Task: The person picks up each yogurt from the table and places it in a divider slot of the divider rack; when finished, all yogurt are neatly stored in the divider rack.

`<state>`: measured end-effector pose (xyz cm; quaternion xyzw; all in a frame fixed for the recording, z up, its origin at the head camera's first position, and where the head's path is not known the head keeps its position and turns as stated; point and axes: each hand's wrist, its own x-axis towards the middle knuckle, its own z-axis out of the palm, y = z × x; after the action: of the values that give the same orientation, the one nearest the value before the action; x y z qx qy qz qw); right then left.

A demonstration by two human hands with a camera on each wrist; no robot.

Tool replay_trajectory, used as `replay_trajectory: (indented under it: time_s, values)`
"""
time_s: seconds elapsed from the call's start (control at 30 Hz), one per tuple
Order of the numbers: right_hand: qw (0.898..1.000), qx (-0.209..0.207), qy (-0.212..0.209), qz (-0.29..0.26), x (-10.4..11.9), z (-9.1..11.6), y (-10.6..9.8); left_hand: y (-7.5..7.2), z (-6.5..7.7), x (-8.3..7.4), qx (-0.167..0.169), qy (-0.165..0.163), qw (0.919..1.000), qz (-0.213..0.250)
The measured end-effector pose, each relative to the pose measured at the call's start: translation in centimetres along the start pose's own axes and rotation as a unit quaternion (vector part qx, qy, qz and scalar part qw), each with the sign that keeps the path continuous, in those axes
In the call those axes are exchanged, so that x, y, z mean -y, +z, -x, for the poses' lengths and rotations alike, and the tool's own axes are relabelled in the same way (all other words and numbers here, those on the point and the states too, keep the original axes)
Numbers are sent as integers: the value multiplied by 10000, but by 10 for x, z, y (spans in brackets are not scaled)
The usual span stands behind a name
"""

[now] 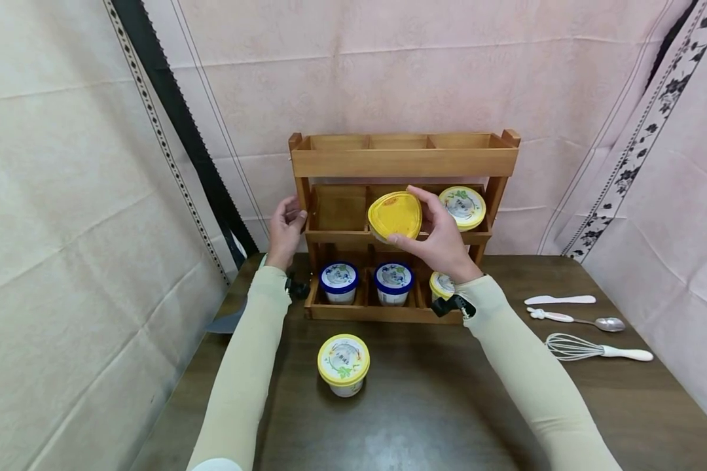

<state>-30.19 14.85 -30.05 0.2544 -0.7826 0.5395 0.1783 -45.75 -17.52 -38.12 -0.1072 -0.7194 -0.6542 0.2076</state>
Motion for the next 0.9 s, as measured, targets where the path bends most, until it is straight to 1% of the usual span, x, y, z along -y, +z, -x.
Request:
replay_trajectory:
  time_s: [0.13,0.33,0.4,0.5,0.57,0.7,0.8,0.9]
  values:
    - [9996,-219,-132,-137,-8,-8,-2,0,0,2,6,-21,10000,15]
    - [9982,-518,-165,-253,-42,-22,0,1,-1,4,13,-28,10000,3]
    - [9978,-605,-154,-246,-50,-25,1,1,-1,4,15,-13,10000,21]
    - [9973,-728,-70,17,-56,-30,3,2,-1,4,-10,21,10000,66]
    - [9960,-828,-14,335,-57,-33,4,3,-2,3,-28,39,9999,95]
    - [9901,-1024,87,956,-58,-39,6,4,-2,2,-23,4,10000,45]
    - [9875,-1041,239,1159,-57,-43,7,4,-2,2,-38,-48,10000,-11]
    - [9871,-997,431,1180,-57,-46,8,3,-1,2,-58,-96,9999,-58]
